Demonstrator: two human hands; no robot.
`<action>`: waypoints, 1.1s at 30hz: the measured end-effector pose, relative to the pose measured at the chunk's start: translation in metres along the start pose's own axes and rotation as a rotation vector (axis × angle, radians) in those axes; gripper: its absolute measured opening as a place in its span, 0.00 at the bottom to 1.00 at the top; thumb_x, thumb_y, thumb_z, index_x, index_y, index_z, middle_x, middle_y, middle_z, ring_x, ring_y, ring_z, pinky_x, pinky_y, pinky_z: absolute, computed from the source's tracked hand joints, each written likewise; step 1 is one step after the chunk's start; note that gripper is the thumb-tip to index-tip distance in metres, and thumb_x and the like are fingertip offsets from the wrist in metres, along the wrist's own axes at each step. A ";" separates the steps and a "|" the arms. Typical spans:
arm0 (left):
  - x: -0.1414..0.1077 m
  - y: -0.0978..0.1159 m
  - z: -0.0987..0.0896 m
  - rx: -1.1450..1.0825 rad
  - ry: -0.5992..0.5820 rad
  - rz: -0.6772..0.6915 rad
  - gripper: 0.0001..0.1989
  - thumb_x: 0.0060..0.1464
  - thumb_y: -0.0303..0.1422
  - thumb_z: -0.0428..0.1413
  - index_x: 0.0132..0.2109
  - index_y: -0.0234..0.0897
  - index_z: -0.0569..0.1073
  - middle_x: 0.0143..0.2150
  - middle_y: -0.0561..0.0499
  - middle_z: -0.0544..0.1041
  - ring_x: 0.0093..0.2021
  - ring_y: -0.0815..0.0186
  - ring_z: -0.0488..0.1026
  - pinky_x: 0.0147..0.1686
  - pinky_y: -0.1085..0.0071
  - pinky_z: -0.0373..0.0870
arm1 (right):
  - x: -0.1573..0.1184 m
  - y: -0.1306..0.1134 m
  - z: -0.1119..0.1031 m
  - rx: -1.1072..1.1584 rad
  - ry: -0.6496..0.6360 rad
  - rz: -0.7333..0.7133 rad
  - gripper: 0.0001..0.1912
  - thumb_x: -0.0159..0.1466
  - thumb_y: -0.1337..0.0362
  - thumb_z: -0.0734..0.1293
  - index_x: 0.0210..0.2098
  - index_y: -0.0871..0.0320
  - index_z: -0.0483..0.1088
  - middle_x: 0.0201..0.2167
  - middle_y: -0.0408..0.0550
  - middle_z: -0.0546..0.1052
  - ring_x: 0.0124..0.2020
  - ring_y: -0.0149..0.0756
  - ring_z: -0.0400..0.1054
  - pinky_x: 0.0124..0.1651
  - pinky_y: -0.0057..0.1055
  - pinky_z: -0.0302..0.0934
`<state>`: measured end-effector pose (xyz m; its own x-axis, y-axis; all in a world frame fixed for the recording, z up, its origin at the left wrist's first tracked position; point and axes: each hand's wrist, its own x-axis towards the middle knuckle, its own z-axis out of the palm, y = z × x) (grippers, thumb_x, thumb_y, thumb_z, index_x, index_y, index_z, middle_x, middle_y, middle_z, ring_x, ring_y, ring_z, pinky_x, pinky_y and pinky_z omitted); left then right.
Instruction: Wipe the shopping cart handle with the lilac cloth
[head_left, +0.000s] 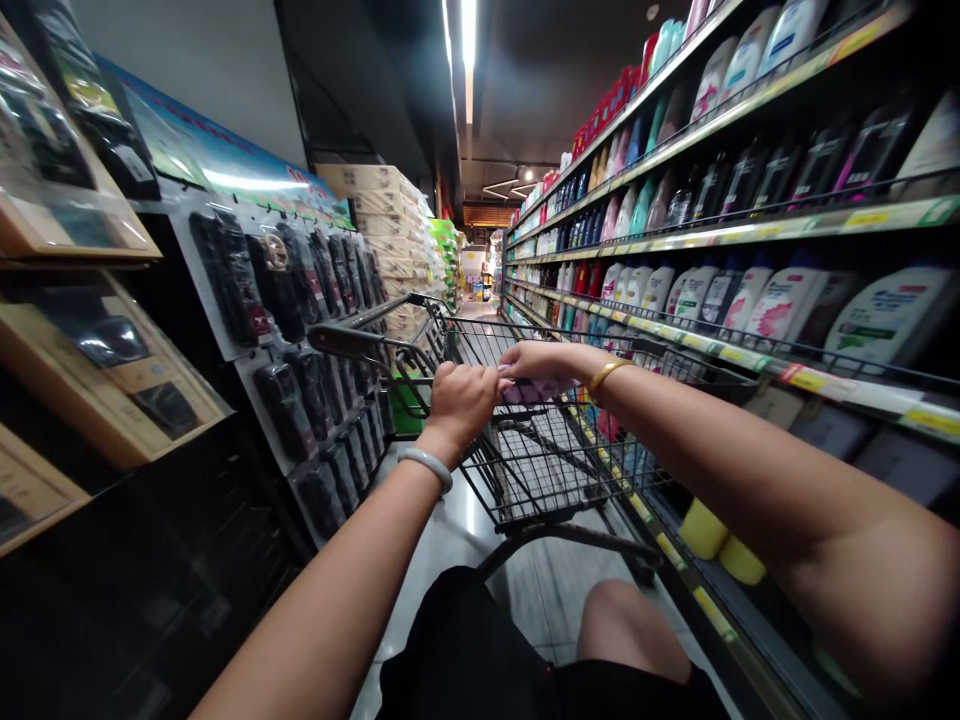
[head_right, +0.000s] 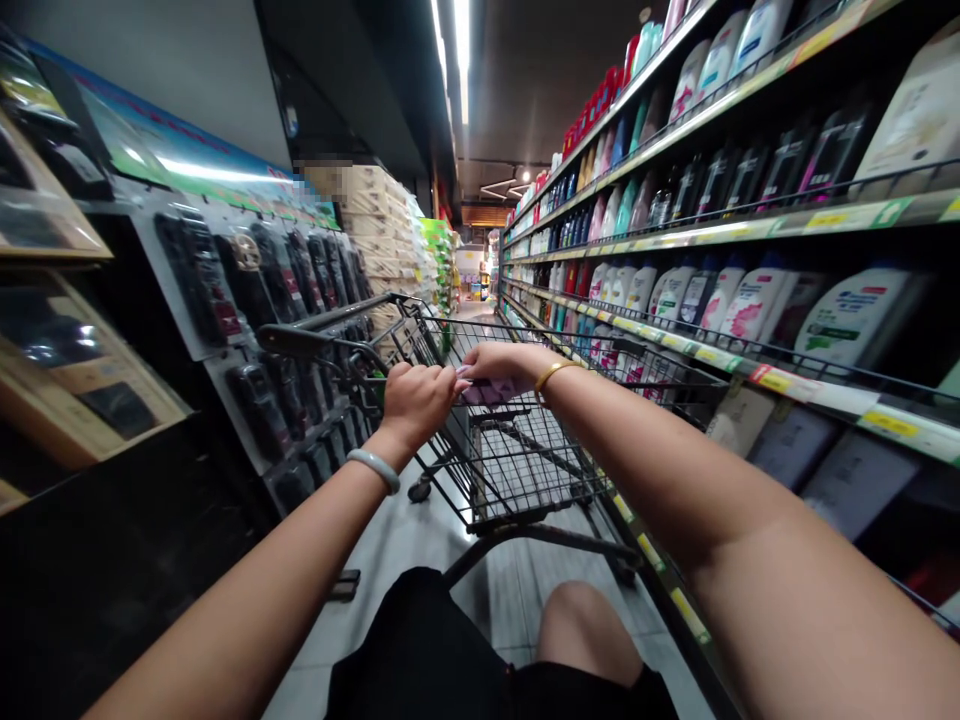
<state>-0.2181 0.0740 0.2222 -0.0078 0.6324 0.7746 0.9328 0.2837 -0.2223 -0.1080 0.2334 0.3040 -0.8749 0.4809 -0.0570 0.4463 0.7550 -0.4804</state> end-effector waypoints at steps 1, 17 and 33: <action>0.000 -0.001 0.001 -0.001 0.001 0.006 0.26 0.73 0.50 0.43 0.38 0.40 0.78 0.33 0.42 0.82 0.36 0.55 0.76 0.39 0.56 0.50 | -0.001 0.006 -0.003 -0.039 -0.007 -0.018 0.10 0.65 0.57 0.75 0.33 0.56 0.75 0.22 0.39 0.72 0.23 0.27 0.62 0.27 0.25 0.58; 0.000 -0.023 0.003 0.112 -0.010 0.047 0.27 0.73 0.51 0.41 0.38 0.40 0.76 0.33 0.44 0.82 0.36 0.55 0.78 0.40 0.57 0.51 | -0.045 0.068 0.008 -0.390 0.647 -0.237 0.11 0.70 0.56 0.71 0.38 0.58 0.79 0.45 0.52 0.78 0.40 0.35 0.68 0.39 0.31 0.55; 0.011 -0.029 -0.008 0.077 0.049 -0.001 0.25 0.70 0.51 0.47 0.42 0.37 0.79 0.50 0.38 0.82 0.53 0.48 0.74 0.57 0.51 0.60 | -0.073 0.109 0.080 -0.634 1.109 -0.649 0.11 0.73 0.65 0.65 0.42 0.54 0.81 0.42 0.50 0.79 0.40 0.37 0.68 0.42 0.32 0.59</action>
<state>-0.2420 0.0666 0.2416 0.0105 0.5969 0.8023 0.9021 0.3405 -0.2651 -0.0111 0.2447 0.1857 -0.4887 -0.1493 0.8596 0.2969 0.8980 0.3248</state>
